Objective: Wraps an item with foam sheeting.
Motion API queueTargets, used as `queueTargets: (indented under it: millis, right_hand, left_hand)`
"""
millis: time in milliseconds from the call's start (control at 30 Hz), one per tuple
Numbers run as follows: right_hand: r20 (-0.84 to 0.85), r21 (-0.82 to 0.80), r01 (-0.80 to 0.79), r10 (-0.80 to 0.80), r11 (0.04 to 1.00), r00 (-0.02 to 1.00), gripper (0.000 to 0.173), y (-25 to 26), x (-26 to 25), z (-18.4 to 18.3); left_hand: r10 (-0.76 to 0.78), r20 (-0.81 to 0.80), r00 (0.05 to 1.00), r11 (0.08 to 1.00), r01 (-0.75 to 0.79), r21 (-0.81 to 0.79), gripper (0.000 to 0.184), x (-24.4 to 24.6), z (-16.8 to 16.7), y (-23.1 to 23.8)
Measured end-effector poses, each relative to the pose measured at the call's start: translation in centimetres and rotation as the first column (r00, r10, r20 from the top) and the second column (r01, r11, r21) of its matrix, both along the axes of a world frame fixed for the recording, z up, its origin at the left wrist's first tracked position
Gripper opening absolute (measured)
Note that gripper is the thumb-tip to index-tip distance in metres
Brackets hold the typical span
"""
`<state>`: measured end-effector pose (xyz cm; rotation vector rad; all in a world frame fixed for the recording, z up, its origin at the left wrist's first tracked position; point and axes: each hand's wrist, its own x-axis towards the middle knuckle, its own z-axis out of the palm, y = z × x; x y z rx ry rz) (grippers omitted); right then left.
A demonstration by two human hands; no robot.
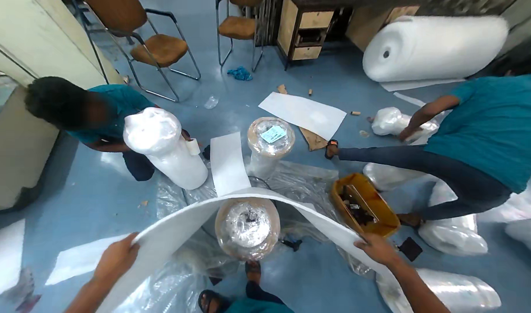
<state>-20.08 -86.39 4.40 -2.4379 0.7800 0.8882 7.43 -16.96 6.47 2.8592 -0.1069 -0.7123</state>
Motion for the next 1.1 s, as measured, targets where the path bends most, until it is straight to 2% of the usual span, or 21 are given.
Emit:
queueTargets:
  millis: [167, 300, 367, 433, 533, 600, 700, 867, 1000, 1100]
  right_hand:
    - [-0.009, -0.101, -0.063, 0.062, 0.993, 0.998, 0.038, -3.1, 5.2, -0.3]
    - [-0.016, -0.225, -0.056, 0.054, 0.973, 0.998, 0.040, -3.7, 10.8, 1.4]
    - [0.031, -0.316, -0.024, 0.035, 0.948, 0.999, 0.037, -4.0, 12.8, 2.3]
    - [0.147, -0.378, 0.043, 0.014, 0.925, 0.989, 0.032, -4.3, 14.1, 3.0]
    - [0.311, -0.415, 0.137, -0.002, 0.899, 0.950, 0.029, -4.1, 14.2, 4.0]
    - [0.314, -0.408, 0.130, 0.005, 0.904, 0.950, 0.031, -4.0, 13.6, 4.3]
    - [0.166, -0.360, 0.009, 0.055, 0.933, 0.985, 0.031, -4.2, 12.4, 4.3]
    - [-0.117, -0.219, -0.224, 0.202, 0.950, 0.972, 0.033, -5.2, 11.9, 2.7]
    - [-0.185, -0.217, -0.259, 0.221, 0.941, 0.958, 0.035, -4.9, 15.3, -0.6]
    - [-0.201, -0.265, -0.252, 0.203, 0.931, 0.958, 0.035, -4.4, 19.9, -2.3]
  left_hand:
    - [0.106, 0.081, 0.991, 0.992, -0.111, 0.062, 0.027, 5.0, 0.7, -1.6]
    - [0.124, 0.105, 0.987, 0.983, -0.136, 0.123, 0.030, 8.3, 1.1, -2.2]
    - [0.108, 0.158, 0.981, 0.986, -0.126, 0.109, 0.028, 9.3, 1.6, -2.7]
    - [0.108, 0.245, 0.963, 0.990, -0.128, 0.065, 0.025, 9.6, 2.2, -3.5]
    - [0.115, 0.351, 0.929, 0.992, -0.126, 0.008, 0.022, 8.8, 3.7, -4.4]
    - [0.098, 0.370, 0.924, 0.994, -0.108, 0.007, 0.021, 7.7, 4.6, -4.2]
    - [0.064, 0.268, 0.961, 0.992, -0.090, 0.087, 0.020, 6.8, 5.0, -2.6]
    - [0.046, -0.024, 0.999, 0.974, -0.040, 0.224, 0.029, 6.8, 2.7, 1.1]
    - [0.105, -0.087, 0.991, 0.964, -0.080, 0.252, 0.029, 8.1, 0.4, 1.6]
    - [0.160, -0.108, 0.981, 0.952, -0.124, 0.279, 0.028, 10.1, -1.0, 0.8]
